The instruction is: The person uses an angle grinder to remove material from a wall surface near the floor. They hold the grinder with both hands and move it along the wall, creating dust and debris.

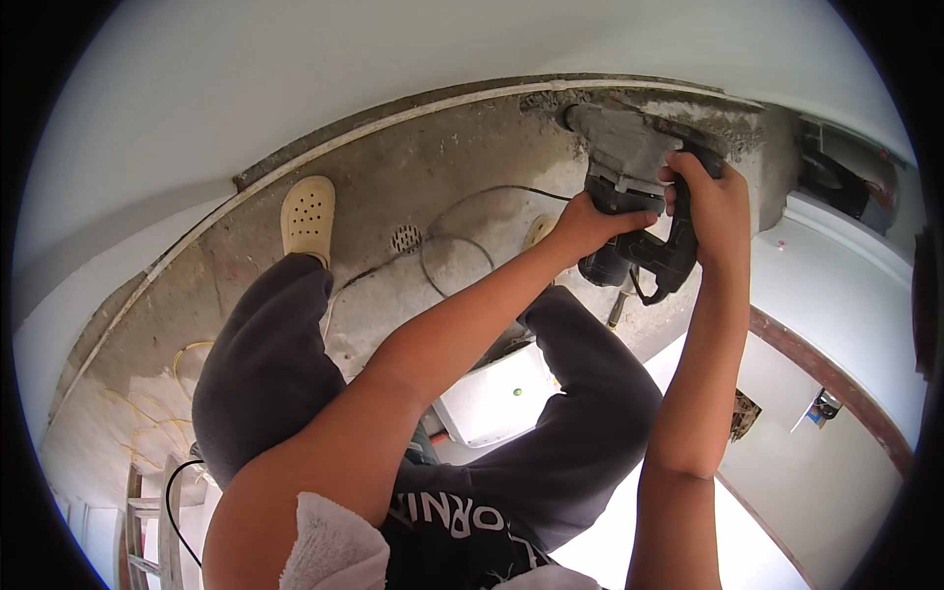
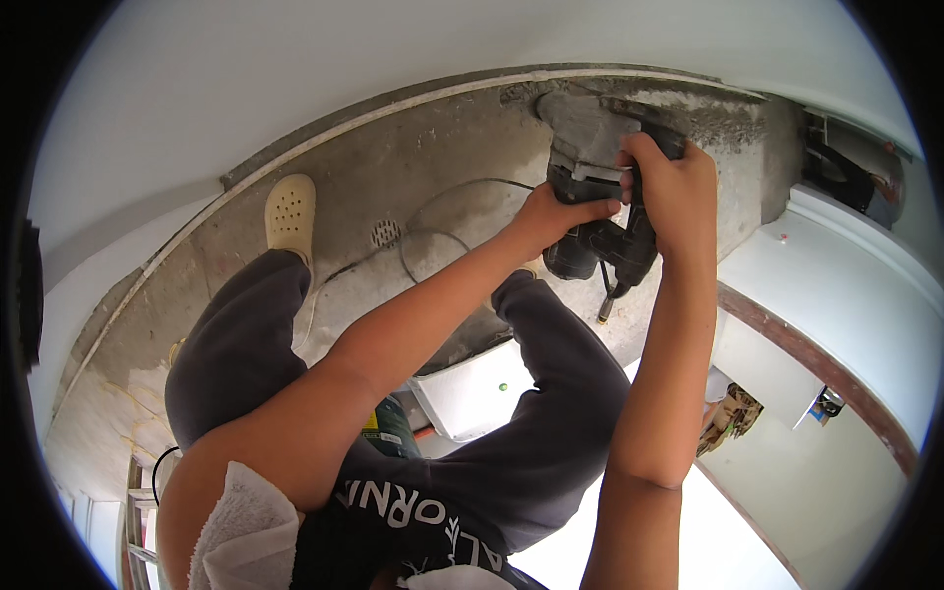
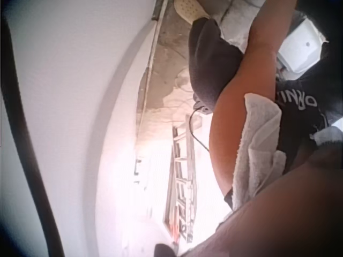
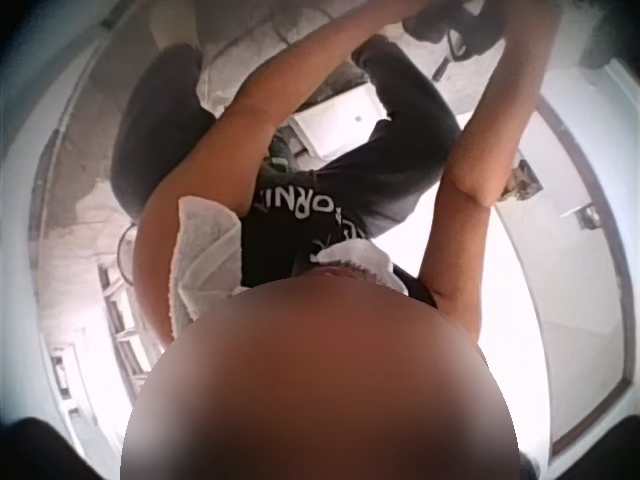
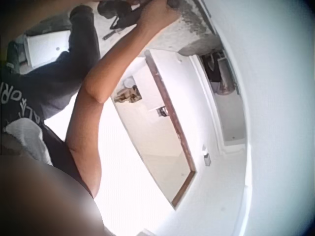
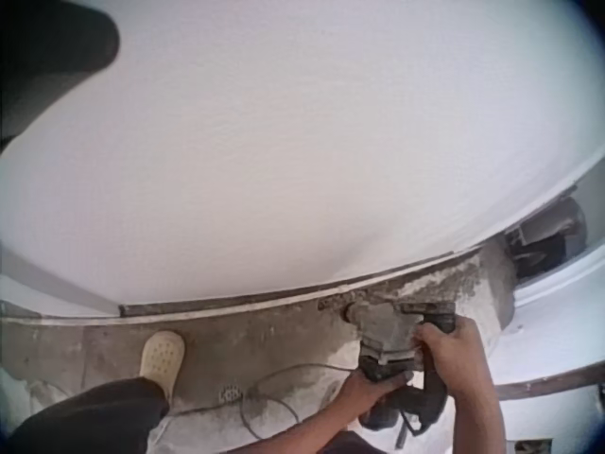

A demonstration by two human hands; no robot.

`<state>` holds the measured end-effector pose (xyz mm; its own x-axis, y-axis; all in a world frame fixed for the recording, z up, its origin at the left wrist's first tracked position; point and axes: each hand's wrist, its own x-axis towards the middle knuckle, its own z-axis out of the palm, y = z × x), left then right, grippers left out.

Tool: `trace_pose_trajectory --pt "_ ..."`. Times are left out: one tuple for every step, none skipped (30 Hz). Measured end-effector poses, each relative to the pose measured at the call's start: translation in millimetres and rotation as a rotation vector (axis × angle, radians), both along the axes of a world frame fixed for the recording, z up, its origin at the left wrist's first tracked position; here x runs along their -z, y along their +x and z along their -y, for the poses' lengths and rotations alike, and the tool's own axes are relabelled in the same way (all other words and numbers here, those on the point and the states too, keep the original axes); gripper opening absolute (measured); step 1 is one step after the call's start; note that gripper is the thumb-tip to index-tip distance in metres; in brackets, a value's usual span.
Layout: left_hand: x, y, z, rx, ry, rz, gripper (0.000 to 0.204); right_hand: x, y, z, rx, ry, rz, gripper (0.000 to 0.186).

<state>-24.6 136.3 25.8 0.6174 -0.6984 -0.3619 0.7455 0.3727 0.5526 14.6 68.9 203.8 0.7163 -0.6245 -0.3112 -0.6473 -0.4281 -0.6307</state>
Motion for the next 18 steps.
trace_pose_trajectory --pt "1.3 1.2 1.0 -0.008 -0.017 -0.019 0.062 2.4 3.6 1.0 -0.023 0.008 -0.009 0.024" --pt "3.2 2.8 2.4 -0.014 -0.032 -0.037 0.060 6.4 7.2 2.2 -0.036 0.009 -0.011 0.025" --pt "5.0 4.7 4.4 0.001 -0.043 -0.062 0.057 10.5 10.7 4.3 -0.039 0.009 -0.022 0.025" --pt "7.8 6.9 5.6 -0.003 -0.069 -0.088 0.052 15.5 15.6 6.5 -0.055 0.015 -0.043 0.026" --pt "10.6 8.9 6.7 0.019 -0.092 -0.120 0.047 20.0 20.4 9.0 -0.057 0.017 -0.072 0.027" --pt "13.0 11.7 8.6 0.051 -0.101 -0.160 0.043 23.1 25.1 11.8 -0.061 0.019 -0.100 0.027" --pt "15.1 14.0 10.7 0.019 -0.091 -0.127 0.043 25.2 29.0 14.3 -0.063 0.013 -0.091 0.027" --pt "16.8 16.2 12.7 0.002 -0.068 -0.102 0.042 26.4 32.2 16.3 -0.062 0.006 -0.081 0.027" --pt "17.7 17.3 14.6 0.007 -0.021 -0.091 0.042 27.1 35.3 18.1 -0.066 0.004 -0.072 0.028" --pt "19.0 19.5 16.2 0.017 -0.053 -0.128 0.042 27.3 37.7 19.5 -0.055 -0.011 -0.114 0.028" --pt "19.1 19.7 17.8 0.006 -0.063 -0.117 0.042 27.4 40.7 21.0 -0.060 -0.019 -0.148 0.028" --pt "19.9 21.5 18.7 -0.004 -0.064 -0.110 0.042 28.5 45.1 22.4 -0.074 -0.027 -0.178 0.029" --pt "20.1 22.3 19.7 -0.020 -0.066 -0.105 0.042 29.9 48.8 23.9 -0.058 -0.013 -0.199 0.028" --pt "20.6 21.9 19.4 -0.046 -0.122 -0.119 0.044 31.6 50.4 25.5 -0.036 0.002 -0.222 0.028" --pt "20.3 22.4 20.3 -0.031 -0.100 -0.126 0.044 33.1 52.2 27.9 -0.010 0.019 -0.247 0.028" --pt "20.6 22.1 20.0 -0.021 -0.095 -0.134 0.044 35.8 53.8 30.1 -0.012 0.028 -0.230 0.029" --pt "20.7 22.6 20.6 0.007 -0.064 -0.159 0.044 38.1 54.8 33.2 -0.008 0.035 -0.215 0.031" --pt "20.5 22.1 21.1 0.001 -0.073 -0.154 0.044 39.1 54.2 36.7 0.004 0.042 -0.215 0.033"
